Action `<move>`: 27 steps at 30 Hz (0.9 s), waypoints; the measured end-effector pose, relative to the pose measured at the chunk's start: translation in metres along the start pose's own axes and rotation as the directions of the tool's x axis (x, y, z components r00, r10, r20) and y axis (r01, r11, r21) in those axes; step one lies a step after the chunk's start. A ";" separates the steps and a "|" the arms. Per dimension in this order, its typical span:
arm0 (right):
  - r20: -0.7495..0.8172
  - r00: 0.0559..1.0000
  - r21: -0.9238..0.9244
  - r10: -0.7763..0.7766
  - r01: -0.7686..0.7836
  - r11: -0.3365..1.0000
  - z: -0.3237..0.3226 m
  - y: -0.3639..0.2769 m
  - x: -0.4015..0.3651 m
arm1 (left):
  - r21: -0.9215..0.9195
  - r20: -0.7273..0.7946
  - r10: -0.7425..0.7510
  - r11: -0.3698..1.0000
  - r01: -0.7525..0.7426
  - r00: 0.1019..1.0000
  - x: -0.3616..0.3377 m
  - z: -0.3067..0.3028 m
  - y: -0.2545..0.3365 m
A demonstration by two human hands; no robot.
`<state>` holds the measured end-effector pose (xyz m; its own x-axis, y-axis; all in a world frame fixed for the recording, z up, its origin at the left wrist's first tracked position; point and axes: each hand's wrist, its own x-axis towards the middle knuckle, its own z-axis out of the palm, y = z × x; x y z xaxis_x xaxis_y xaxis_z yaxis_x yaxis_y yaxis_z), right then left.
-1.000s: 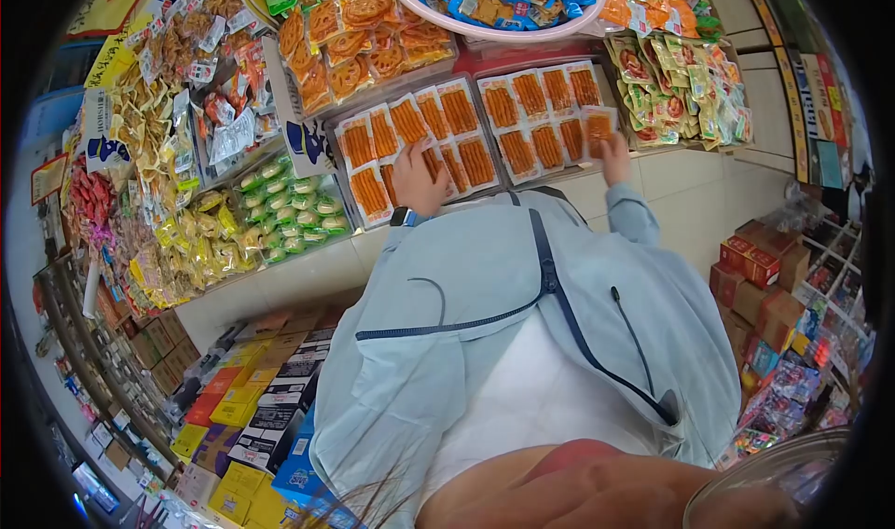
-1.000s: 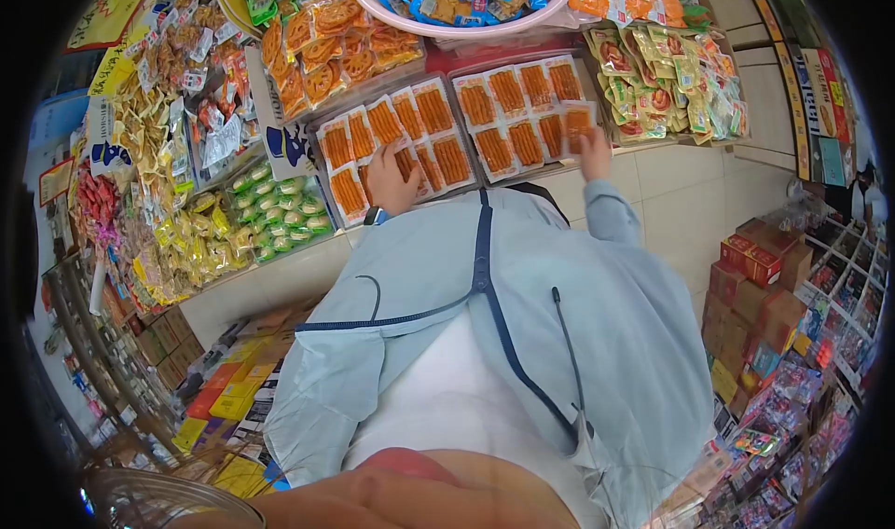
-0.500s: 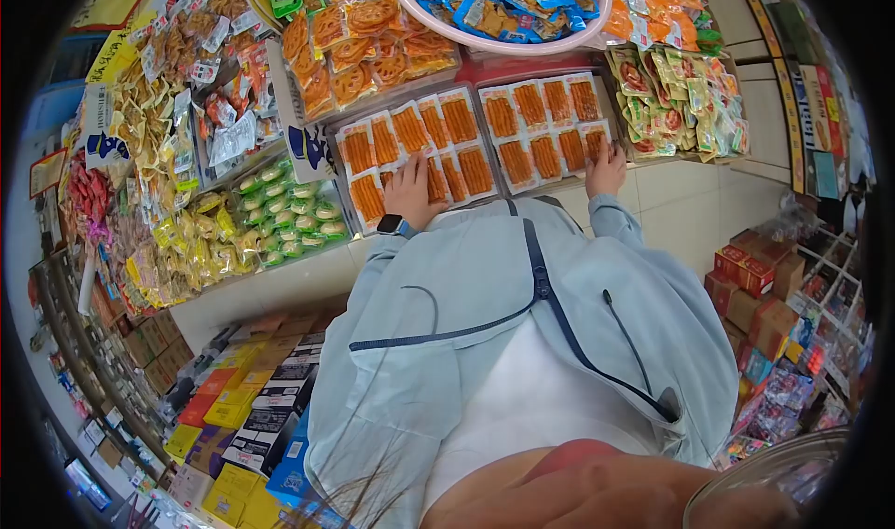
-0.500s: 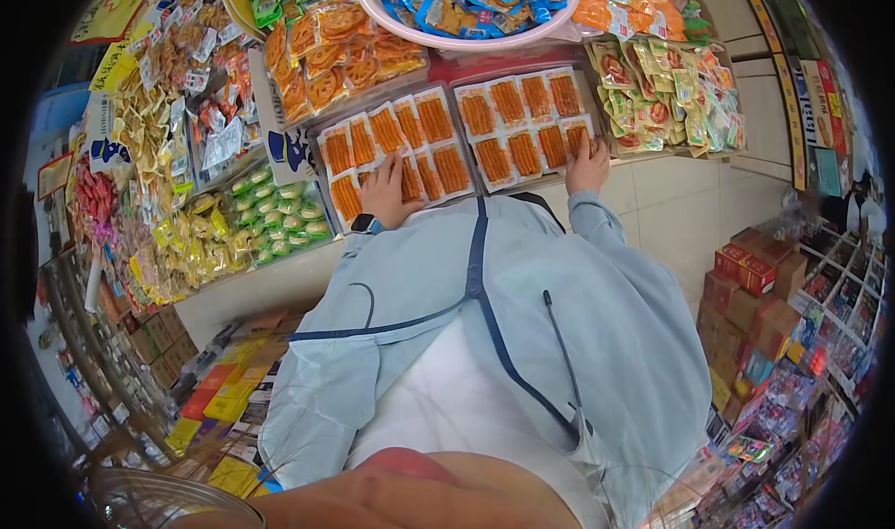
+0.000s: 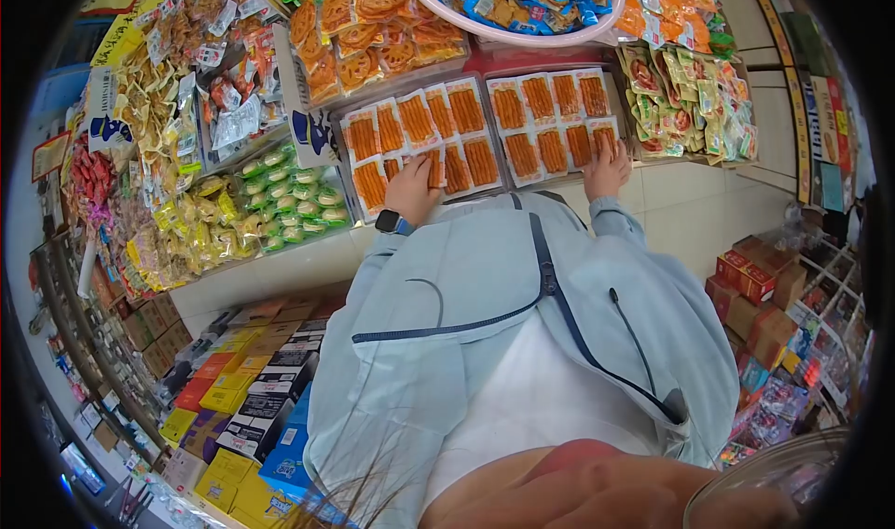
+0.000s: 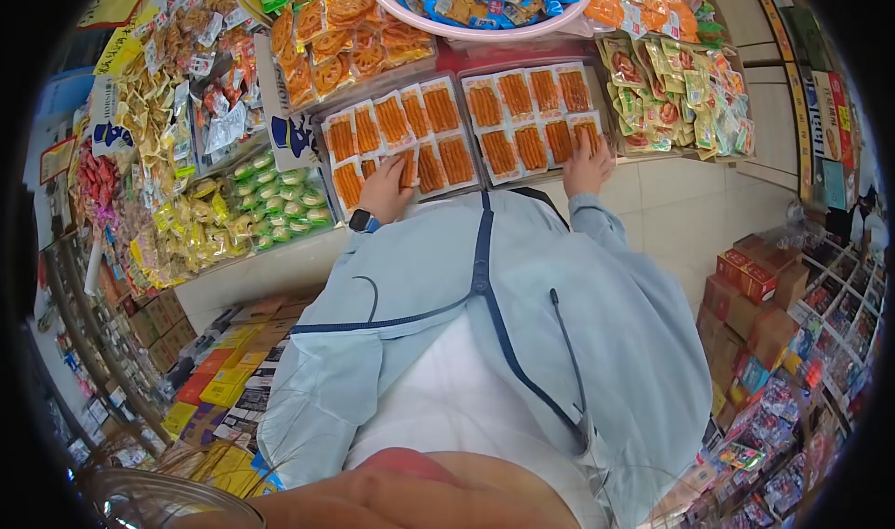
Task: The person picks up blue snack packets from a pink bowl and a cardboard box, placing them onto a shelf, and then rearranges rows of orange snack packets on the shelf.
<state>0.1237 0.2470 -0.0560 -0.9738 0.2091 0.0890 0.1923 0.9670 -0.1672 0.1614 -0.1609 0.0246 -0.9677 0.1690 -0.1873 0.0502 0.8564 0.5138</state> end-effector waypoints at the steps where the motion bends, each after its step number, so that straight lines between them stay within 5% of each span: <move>1: 0.043 0.999 -0.013 -0.008 0.008 1.000 -0.010 -0.011 0.001 | -0.051 -0.002 -0.015 0.999 0.014 1.000 -0.001 -0.003 -0.001; 4: -0.089 0.975 0.088 -0.203 0.211 0.974 -0.025 -0.031 0.005 | -0.170 -0.056 -0.078 0.983 0.068 0.995 0.001 -0.012 0.012; 7: 0.141 0.909 0.506 -0.392 0.274 0.818 -0.014 -0.044 0.019 | -0.233 -0.156 0.054 0.968 -0.090 0.986 0.012 -0.009 0.041; 8: 0.403 0.840 0.670 -0.362 -0.002 0.742 -0.020 -0.052 0.022 | -0.204 -0.203 0.160 0.958 -0.201 0.966 0.024 -0.006 0.052; 10: 0.769 0.466 0.638 -0.437 -0.598 0.485 -0.055 -0.097 0.029 | -0.174 -0.180 0.337 0.914 -0.367 0.924 0.049 0.005 0.074; 13: 0.742 0.534 0.565 -0.404 -0.823 -0.049 -0.032 -0.126 0.005 | -0.185 -0.021 0.498 0.850 -0.493 0.867 0.063 0.020 0.093; 17: 0.750 0.609 0.650 -0.257 -0.750 0.121 -0.024 -0.105 0.012 | -0.179 -0.020 0.481 0.861 -0.477 0.876 0.061 0.034 0.079; 20: 0.701 0.680 0.684 -0.213 -0.558 0.470 0.011 -0.079 0.020 | -0.110 -0.031 0.321 0.940 -0.323 0.946 0.044 0.024 0.054; 24: 0.524 0.811 0.737 -0.261 -0.279 0.615 0.025 -0.077 0.024 | 0.004 -0.178 0.071 0.997 -0.072 0.981 0.025 0.017 0.034; 27: 0.333 0.938 0.669 -0.099 -0.161 0.726 0.031 -0.085 0.028 | 0.035 -0.214 -0.024 0.999 0.033 0.977 0.010 0.031 0.006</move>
<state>0.0761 0.1659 -0.0699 -0.9726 0.0518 -0.2267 0.2151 0.5707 -0.7925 0.1594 -0.1388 0.0003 -0.9991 0.0398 -0.0165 0.0271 0.8782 0.4775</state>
